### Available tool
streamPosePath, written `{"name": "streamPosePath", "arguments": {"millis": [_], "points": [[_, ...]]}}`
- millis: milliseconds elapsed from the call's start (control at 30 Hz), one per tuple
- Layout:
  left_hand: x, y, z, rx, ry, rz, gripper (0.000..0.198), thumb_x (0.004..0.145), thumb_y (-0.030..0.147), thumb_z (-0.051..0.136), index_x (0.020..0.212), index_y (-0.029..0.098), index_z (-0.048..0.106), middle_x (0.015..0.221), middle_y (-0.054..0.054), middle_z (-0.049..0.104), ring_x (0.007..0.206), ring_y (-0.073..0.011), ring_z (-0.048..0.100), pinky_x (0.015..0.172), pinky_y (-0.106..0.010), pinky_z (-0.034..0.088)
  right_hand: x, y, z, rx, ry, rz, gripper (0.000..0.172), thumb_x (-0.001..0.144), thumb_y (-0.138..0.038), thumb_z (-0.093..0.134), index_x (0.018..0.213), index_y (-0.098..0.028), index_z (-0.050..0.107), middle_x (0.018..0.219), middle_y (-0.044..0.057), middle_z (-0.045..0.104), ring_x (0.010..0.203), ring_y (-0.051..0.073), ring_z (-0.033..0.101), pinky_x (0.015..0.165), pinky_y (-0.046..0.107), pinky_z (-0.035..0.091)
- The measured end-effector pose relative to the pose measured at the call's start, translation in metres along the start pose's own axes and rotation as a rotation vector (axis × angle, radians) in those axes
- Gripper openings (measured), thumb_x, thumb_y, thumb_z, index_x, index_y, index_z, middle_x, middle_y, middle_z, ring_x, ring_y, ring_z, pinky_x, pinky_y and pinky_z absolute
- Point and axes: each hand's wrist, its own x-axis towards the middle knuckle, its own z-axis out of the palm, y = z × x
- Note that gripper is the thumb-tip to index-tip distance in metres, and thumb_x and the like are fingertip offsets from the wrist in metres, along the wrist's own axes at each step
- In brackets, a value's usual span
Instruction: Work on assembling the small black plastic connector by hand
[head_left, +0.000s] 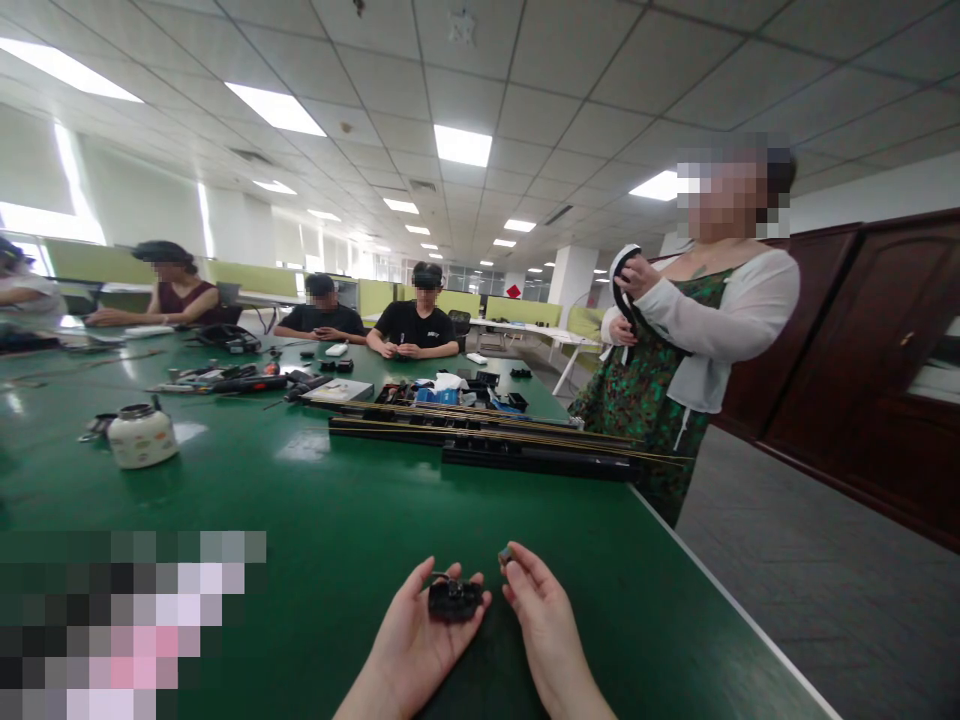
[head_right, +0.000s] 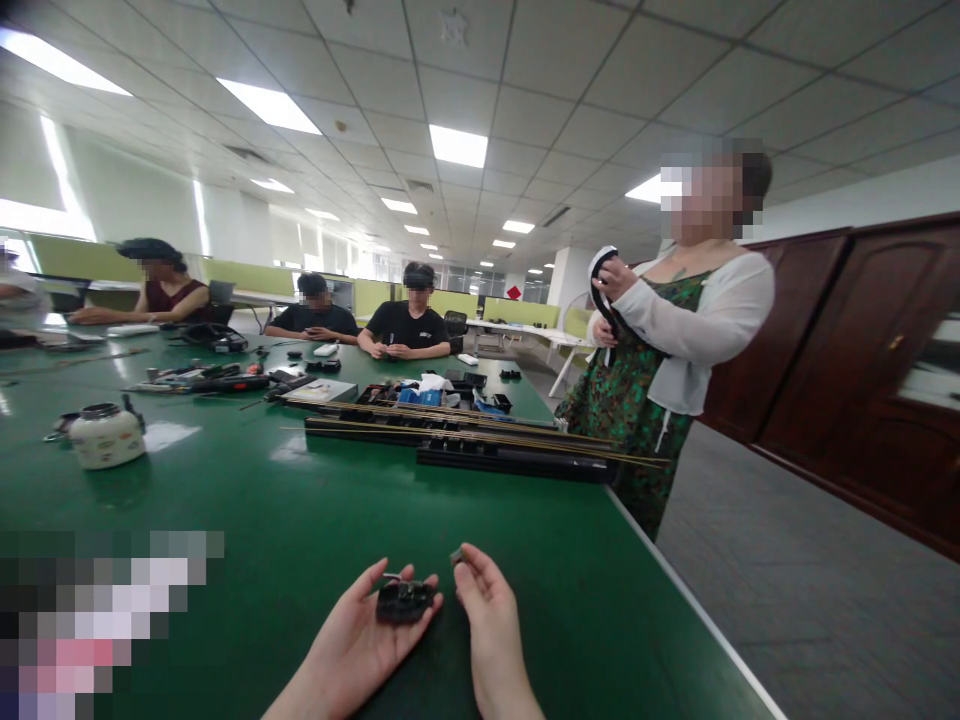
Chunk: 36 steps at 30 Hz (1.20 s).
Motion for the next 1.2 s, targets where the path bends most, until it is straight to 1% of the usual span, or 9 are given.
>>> {"name": "streamPosePath", "arguments": {"millis": [100, 200, 400, 533, 667, 800, 967, 1067, 1200], "points": [[-0.001, 0.000, 0.000, -0.001, -0.001, 0.001, 0.032, 0.085, 0.036, 0.043, 0.073, 0.011, 0.059, 0.082, -0.018, 0.067, 0.084, -0.0311, 0.066, 0.066, -0.035, 0.053, 0.000, 0.000, -0.002, 0.058, 0.024, 0.030, 0.047, 0.049, -0.041, 0.078, 0.089, -0.020, 0.066, 0.091, 0.005, 0.069, 0.086, 0.020, 0.062, 0.073, 0.029, 0.047], [-0.002, 0.000, 0.001, 0.000, 0.001, 0.016, 0.031, 0.085, 0.036, 0.044, 0.074, 0.011, 0.058, 0.082, -0.017, 0.067, 0.084, -0.0309, 0.066, 0.065, -0.035, 0.053, 0.000, -0.002, -0.003, 0.115, 0.027, 0.057, 0.044, 0.051, -0.038, 0.078, 0.089, -0.021, 0.066, 0.090, 0.004, 0.069, 0.082, 0.017, 0.062, 0.070, 0.027, 0.047], [-0.003, -0.001, 0.001, -0.020, -0.013, 0.036, 0.027, 0.083, 0.036, 0.047, 0.075, 0.012, 0.058, 0.084, -0.016, 0.067, 0.086, -0.0303, 0.066, 0.067, -0.036, 0.053, -0.001, -0.006, -0.005, 0.149, 0.030, 0.074, 0.042, 0.050, -0.037, 0.079, 0.087, -0.022, 0.066, 0.088, 0.003, 0.070, 0.079, 0.018, 0.063, 0.068, 0.029, 0.049], [-0.004, -0.001, 0.001, -0.034, -0.025, 0.054, 0.029, 0.082, 0.038, 0.048, 0.078, 0.011, 0.057, 0.089, -0.018, 0.066, 0.091, -0.0321, 0.064, 0.069, -0.038, 0.053, -0.001, -0.007, -0.005, 0.179, 0.028, 0.092, 0.042, 0.049, -0.037, 0.079, 0.087, -0.023, 0.066, 0.087, 0.003, 0.070, 0.077, 0.017, 0.063, 0.068, 0.029, 0.049], [-0.004, -0.001, 0.002, -0.035, 0.022, 0.072, 0.029, 0.085, 0.035, 0.042, 0.077, 0.010, 0.056, 0.091, -0.019, 0.065, 0.093, -0.0328, 0.063, 0.070, -0.038, 0.054, -0.003, -0.009, -0.004, 0.243, 0.014, 0.131, 0.041, 0.047, -0.033, 0.081, 0.085, -0.023, 0.067, 0.086, 0.002, 0.070, 0.075, 0.016, 0.063, 0.067, 0.027, 0.048], [-0.002, -0.002, 0.002, -0.022, 0.050, 0.072, 0.028, 0.085, 0.035, 0.043, 0.077, 0.011, 0.055, 0.089, -0.019, 0.065, 0.091, -0.0329, 0.064, 0.066, -0.036, 0.054, -0.005, -0.010, -0.003, 0.267, -0.001, 0.164, 0.042, 0.047, -0.032, 0.081, 0.085, -0.023, 0.067, 0.084, 0.001, 0.070, 0.074, 0.014, 0.062, 0.067, 0.025, 0.048], [-0.003, -0.003, 0.004, -0.003, 0.083, 0.081, 0.026, 0.085, 0.034, 0.044, 0.076, 0.012, 0.055, 0.084, -0.016, 0.067, 0.085, -0.0313, 0.066, 0.063, -0.037, 0.055, -0.006, -0.008, -0.001, 0.219, -0.015, 0.157, 0.039, 0.050, -0.033, 0.079, 0.086, -0.022, 0.067, 0.085, 0.002, 0.070, 0.074, 0.015, 0.063, 0.067, 0.027, 0.048], [-0.003, -0.004, 0.004, 0.007, 0.076, 0.082, 0.026, 0.084, 0.034, 0.045, 0.075, 0.012, 0.055, 0.083, -0.016, 0.067, 0.082, -0.0303, 0.067, 0.063, -0.036, 0.055, -0.007, -0.005, 0.000, 0.173, -0.039, 0.134, 0.038, 0.053, -0.035, 0.078, 0.087, -0.021, 0.067, 0.088, 0.004, 0.070, 0.077, 0.017, 0.063, 0.068, 0.027, 0.049], [-0.002, -0.005, 0.004, 0.004, 0.058, 0.074, 0.027, 0.084, 0.034, 0.045, 0.074, 0.012, 0.056, 0.079, -0.014, 0.068, 0.076, -0.0278, 0.068, 0.062, -0.037, 0.054, -0.007, 0.002, 0.002, 0.058, -0.100, 0.069, 0.041, 0.056, -0.040, 0.076, 0.091, -0.019, 0.065, 0.091, 0.006, 0.070, 0.084, 0.019, 0.063, 0.075, 0.030, 0.049]]}}
